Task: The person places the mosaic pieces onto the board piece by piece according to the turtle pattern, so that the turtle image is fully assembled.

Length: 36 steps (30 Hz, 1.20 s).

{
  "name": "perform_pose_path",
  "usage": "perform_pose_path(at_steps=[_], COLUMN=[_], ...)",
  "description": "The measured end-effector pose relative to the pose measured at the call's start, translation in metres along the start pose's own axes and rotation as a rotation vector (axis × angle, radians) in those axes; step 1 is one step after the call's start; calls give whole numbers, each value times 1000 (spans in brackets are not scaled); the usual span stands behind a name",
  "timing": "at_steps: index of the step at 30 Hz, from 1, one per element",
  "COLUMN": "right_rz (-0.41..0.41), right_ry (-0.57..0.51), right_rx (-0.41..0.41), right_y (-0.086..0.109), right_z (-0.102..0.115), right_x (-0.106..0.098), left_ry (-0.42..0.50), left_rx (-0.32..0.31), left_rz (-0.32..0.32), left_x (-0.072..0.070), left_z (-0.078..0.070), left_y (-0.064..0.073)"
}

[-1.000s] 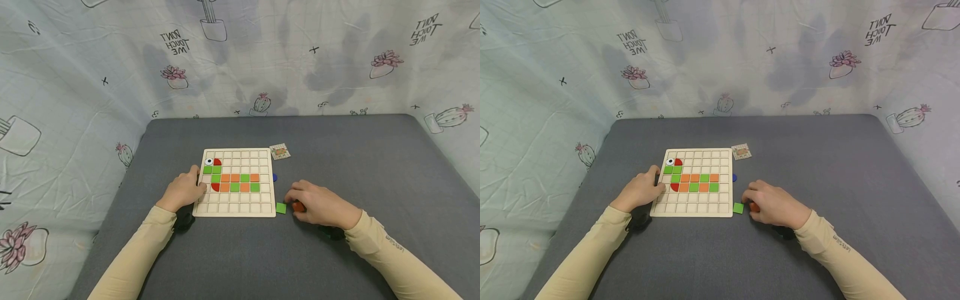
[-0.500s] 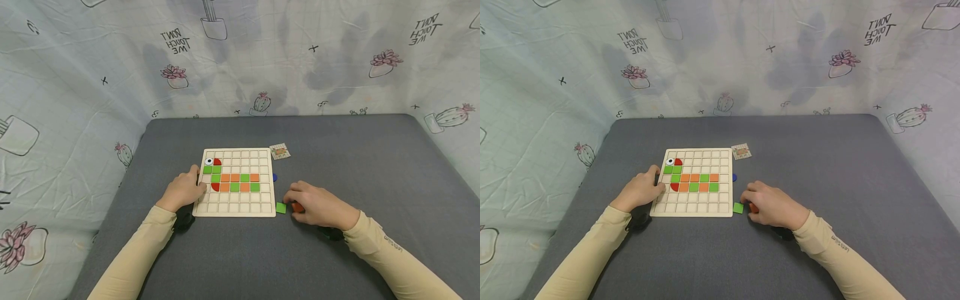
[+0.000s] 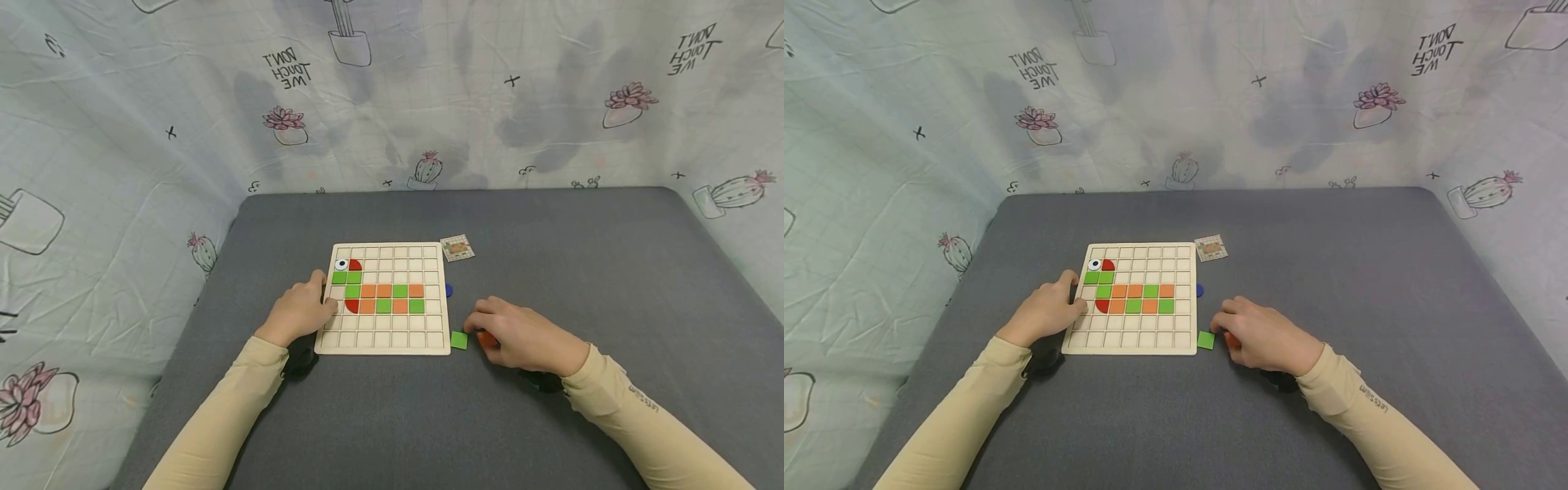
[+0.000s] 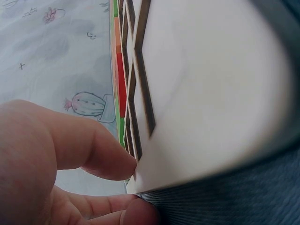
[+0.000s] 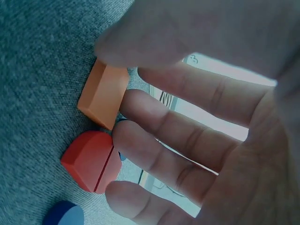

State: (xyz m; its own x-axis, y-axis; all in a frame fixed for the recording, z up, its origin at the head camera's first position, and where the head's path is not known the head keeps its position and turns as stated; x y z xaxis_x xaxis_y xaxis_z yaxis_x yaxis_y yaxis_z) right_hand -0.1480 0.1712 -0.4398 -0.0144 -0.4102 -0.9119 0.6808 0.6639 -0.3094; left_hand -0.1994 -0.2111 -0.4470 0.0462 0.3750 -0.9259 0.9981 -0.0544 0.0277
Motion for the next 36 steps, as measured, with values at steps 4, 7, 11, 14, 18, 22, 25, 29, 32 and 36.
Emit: perform_pose_path(at_steps=[4,7,11,14,18,22,25,29,32,36], right_rz=[4,3,-26,-62,-101,-126,-150,-173,-185,-189], right_ry=[-1,-4,-20,-30,-34,-37,-42,-58,-69,-89], right_rx=[13,22,13,-19,-56,-69,-78,-91,-97,-81], right_y=[0,-1,-5,-8,-9,-10,-12,-18,-25,-38], right_z=[1,2,6,9,11,11,11,13,15,16], right_x=[1,3,9,16,22,21,19,13,10,9], left_ry=[1,0,1,2,4,3,3,3,3,3], left_rx=[2,4,6,5,4,4,0,-3,-3,-7], left_rz=[1,3,6,6,5,3,7,12,12,13], left_x=[-1,-1,-1,-1,-1,-1,-1,-1,-1,0], left_z=[0,0,1,0,0,0,0,0,0,0], left_y=[1,0,0,0,0,0,0,0,0,0])
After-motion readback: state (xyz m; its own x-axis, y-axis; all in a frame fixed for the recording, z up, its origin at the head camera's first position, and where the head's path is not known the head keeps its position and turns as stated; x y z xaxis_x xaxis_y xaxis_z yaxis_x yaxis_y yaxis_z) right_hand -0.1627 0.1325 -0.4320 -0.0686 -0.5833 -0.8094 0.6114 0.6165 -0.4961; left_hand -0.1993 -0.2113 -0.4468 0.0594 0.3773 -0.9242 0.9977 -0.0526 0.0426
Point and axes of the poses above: each hand's wrist, its own y-axis away from the middle knuckle, its own x-axis out of the palm, z = x × y, the point moved 1 cm from there along -y, towards the middle knuckle, and after that the axes turned 11 degrees about -z, right-handed, at the moved point
